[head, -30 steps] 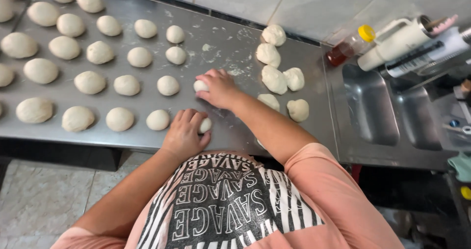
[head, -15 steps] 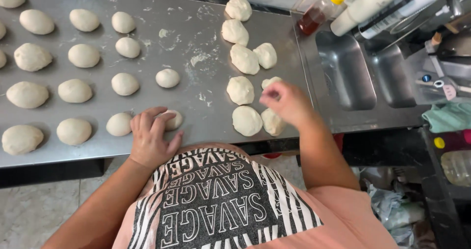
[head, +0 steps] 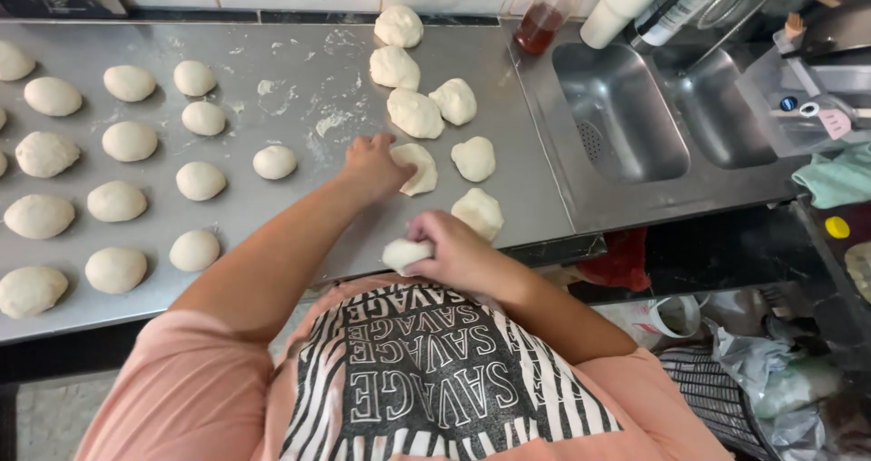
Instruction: Shaping dough into small balls and arranging them in rows on a stainless steel work surface.
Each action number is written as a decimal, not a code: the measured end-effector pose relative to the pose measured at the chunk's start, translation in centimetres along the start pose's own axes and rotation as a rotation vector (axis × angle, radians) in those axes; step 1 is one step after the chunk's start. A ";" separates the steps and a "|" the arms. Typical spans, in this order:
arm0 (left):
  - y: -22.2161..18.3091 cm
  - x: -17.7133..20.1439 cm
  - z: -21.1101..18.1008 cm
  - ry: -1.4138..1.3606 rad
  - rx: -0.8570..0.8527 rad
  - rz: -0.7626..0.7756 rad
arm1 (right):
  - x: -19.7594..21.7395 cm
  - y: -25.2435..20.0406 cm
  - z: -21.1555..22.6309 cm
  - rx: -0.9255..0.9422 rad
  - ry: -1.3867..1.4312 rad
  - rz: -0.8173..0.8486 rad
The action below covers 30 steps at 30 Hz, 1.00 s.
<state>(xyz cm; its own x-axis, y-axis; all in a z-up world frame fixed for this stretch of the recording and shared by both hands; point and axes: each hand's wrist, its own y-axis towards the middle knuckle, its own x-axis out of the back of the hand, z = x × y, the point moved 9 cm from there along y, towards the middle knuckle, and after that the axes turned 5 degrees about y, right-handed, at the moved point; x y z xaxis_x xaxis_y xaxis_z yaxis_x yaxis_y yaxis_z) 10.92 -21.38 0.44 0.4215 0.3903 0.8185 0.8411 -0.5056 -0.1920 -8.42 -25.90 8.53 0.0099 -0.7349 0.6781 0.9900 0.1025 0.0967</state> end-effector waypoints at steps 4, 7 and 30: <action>1.4 -1.4 -3.1 0.069 0.066 0.016 | 7.4 -3.1 -3.2 -0.207 0.216 -0.110; 1.4 -3.5 -3.7 0.081 0.006 0.119 | 14.4 -6.7 -7.7 -0.200 0.334 -0.437; 2.5 -1.2 -3.9 0.521 -0.282 -0.369 | 20.8 -3.7 -25.9 -0.153 -0.432 -0.648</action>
<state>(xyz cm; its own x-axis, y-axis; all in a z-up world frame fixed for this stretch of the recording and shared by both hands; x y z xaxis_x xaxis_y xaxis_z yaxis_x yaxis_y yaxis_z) 11.17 -26.12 1.05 -0.1516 0.1907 0.9699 0.7485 -0.6187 0.2386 -8.24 -58.90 3.43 -0.5992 -0.2885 0.7468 0.7886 -0.3733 0.4886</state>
